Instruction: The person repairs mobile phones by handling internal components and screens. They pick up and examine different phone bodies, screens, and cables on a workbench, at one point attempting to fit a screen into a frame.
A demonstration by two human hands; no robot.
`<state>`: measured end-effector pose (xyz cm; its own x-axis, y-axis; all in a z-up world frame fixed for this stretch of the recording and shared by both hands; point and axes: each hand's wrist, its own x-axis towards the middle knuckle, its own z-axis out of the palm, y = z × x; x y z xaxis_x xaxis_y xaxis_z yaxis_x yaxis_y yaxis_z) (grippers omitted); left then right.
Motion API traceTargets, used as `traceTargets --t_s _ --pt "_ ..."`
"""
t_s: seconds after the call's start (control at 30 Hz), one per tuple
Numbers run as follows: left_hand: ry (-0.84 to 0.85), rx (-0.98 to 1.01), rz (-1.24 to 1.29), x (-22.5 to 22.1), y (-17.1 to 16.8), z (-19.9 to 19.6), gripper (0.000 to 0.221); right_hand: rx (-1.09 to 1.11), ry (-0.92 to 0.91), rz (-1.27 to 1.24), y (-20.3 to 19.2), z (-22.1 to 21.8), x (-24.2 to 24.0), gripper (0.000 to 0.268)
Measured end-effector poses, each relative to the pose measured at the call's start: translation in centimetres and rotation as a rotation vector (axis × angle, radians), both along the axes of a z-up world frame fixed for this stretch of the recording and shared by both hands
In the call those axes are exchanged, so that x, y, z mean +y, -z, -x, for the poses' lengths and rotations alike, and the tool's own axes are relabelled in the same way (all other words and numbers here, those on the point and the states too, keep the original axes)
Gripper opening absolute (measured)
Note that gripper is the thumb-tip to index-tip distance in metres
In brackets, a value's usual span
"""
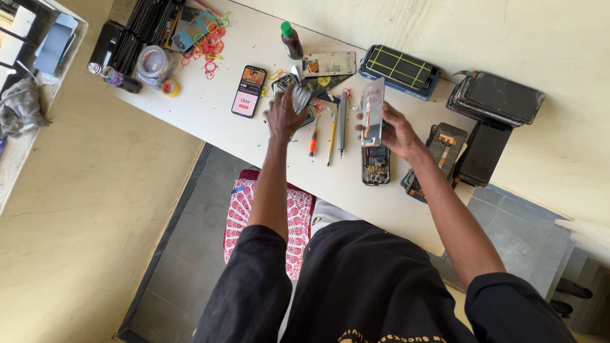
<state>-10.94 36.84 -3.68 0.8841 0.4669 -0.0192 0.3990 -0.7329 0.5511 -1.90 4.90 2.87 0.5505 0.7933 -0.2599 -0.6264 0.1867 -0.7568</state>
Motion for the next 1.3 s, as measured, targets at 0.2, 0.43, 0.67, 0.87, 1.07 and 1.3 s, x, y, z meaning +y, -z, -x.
traceTargets --t_s 0.2,0.43,0.67,0.87,1.07,1.3 --pt "0.090 -0.423 1.477 -2.8 -1.4 -5.0 0.070 -0.039 0.152 0.086 -2.7 -0.6 0.4 0.088" --pt "0.166 -0.308 1.821 -16.3 -5.6 -8.8 0.066 -0.598 0.395 0.622 -3.6 -1.3 -1.5 0.080" --pt "0.364 -0.268 1.780 -23.3 -7.4 -10.4 0.063 -0.956 0.633 0.920 -1.8 -1.2 -5.7 0.069" --pt "0.372 -0.176 1.779 -26.0 -4.9 -11.2 0.067 -0.986 0.718 0.930 -3.1 -0.4 -7.5 0.062" --pt "0.383 -0.175 1.729 -27.3 -4.4 -11.6 0.063 -0.987 0.699 0.982 -3.7 0.6 -8.1 0.060" --pt "0.372 -0.230 1.735 -27.3 -6.1 -10.7 0.063 -1.012 0.682 0.993 -4.7 1.4 -7.9 0.058"
